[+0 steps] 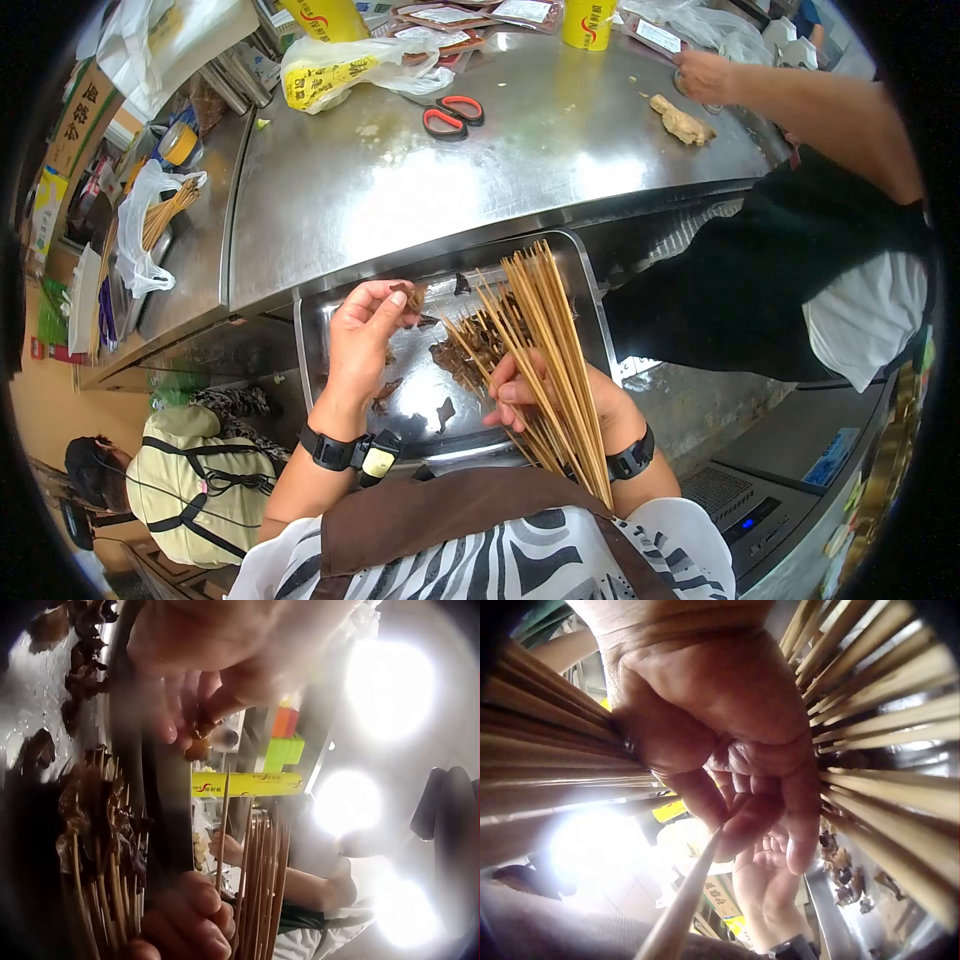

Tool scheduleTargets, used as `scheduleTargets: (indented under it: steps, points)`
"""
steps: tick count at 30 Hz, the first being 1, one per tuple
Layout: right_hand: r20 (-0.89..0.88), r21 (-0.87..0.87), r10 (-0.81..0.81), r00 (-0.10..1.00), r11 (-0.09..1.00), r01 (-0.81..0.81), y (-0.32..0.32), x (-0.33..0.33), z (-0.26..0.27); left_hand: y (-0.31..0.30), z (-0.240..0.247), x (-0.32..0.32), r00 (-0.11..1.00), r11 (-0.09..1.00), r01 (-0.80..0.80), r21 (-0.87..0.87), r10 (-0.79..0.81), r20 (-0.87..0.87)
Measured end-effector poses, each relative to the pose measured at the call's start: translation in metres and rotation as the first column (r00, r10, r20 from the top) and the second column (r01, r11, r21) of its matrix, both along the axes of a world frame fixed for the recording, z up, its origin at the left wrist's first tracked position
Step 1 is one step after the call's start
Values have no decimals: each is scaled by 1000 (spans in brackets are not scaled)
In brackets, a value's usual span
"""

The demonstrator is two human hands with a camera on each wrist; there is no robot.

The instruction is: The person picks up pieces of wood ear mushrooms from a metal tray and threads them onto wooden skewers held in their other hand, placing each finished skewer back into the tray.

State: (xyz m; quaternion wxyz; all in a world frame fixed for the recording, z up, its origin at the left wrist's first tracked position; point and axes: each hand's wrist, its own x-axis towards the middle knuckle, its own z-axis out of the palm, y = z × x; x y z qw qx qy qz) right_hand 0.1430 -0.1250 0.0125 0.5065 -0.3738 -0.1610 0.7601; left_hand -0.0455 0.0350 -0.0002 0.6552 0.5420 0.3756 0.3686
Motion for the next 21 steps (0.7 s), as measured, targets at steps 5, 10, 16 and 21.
scheduleTargets:
  steps: [5,10,16,21]
  points:
    - [28,-18,25,999,1000,-24,0,0,2,-6,2,11,997,974,8,-225,10,77]
    - [67,-40,20,998,999,-18,0,-1,4,-8,0,18,995,988,17,-155,-2,96]
    - [51,-49,27,998,998,-25,0,0,-2,-8,9,17,994,968,15,-252,13,110]
    - [72,-38,18,997,999,-15,1,-1,-1,-10,15,17,995,966,28,-259,-1,104]
